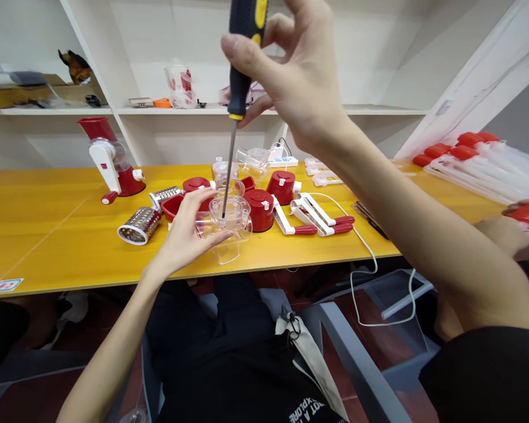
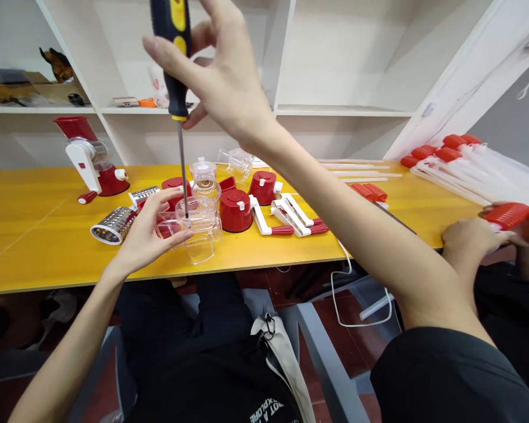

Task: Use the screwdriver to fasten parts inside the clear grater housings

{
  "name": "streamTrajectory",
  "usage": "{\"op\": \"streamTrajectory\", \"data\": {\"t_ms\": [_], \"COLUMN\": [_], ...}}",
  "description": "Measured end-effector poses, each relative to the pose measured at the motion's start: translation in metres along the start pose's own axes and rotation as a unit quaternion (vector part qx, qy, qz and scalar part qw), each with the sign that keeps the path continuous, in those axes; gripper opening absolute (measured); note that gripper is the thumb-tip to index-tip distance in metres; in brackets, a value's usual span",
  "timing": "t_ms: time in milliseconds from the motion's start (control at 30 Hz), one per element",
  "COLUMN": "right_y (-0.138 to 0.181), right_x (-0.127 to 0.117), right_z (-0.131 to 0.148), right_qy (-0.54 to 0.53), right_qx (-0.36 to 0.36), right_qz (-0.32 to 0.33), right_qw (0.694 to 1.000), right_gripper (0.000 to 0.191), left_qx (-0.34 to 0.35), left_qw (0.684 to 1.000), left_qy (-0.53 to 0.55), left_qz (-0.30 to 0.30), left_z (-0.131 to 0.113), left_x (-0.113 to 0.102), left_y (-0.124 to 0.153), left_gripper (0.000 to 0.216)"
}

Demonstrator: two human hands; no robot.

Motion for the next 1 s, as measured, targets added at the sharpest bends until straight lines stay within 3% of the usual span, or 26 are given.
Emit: {"op": "streamTrajectory", "data": {"t_ms": [167,267,367,433,633,767,1000], "right_y": [0.003,0.009,0.023,0.038,0.098,0.133,0.167], "right_x": [-0.011,-0.019,-0.038,-0.053,-0.088,-0.087,-0.079], "right_z": [-0.004,-0.003,-0.005,-0.016,-0.067,-0.088,-0.109], "right_qy": [0.003,0.032,0.047,0.050,-0.028,-0.042,-0.025], "right_qx": [-0.029,-0.019,-0.034,0.036,0.176,0.239,0.267], "right_qz": [-0.019,-0.036,-0.073,-0.080,-0.198,-0.236,-0.322], "right_qw": [0.999,0.999,0.996,0.995,0.964,0.941,0.908], "right_gripper": [0.074,0.063,0.054,0.055,0.059,0.045,0.053], "left_qx": [-0.064,-0.097,-0.072,-0.052,-0.021,-0.028,-0.023], "left_qw": [0.993,0.990,0.993,0.994,0.998,0.999,0.999], "left_qy": [0.015,0.037,0.078,0.096,0.055,0.045,0.047], "left_qz": [0.101,0.091,0.048,0.018,-0.023,-0.008,0.009], "left_z": [0.018,0.021,0.017,0.015,0.018,0.023,0.023], "left_x": [-0.012,-0.014,-0.006,0.001,0.019,0.023,0.025], "left_y": [0.007,0.008,0.005,0.004,0.004,0.005,0.004], "left_gripper": [0.094,0.087,0.079,0.073,0.067,0.066,0.066]}}
Point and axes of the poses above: each hand's wrist, its own y-axis away from the middle knuckle, its own x-axis out of the palm, z = x × y, the point moved 2 cm from there along -y, towards the middle knuckle, and after that the axes turned 5 degrees about y, right-handed, at the moved point
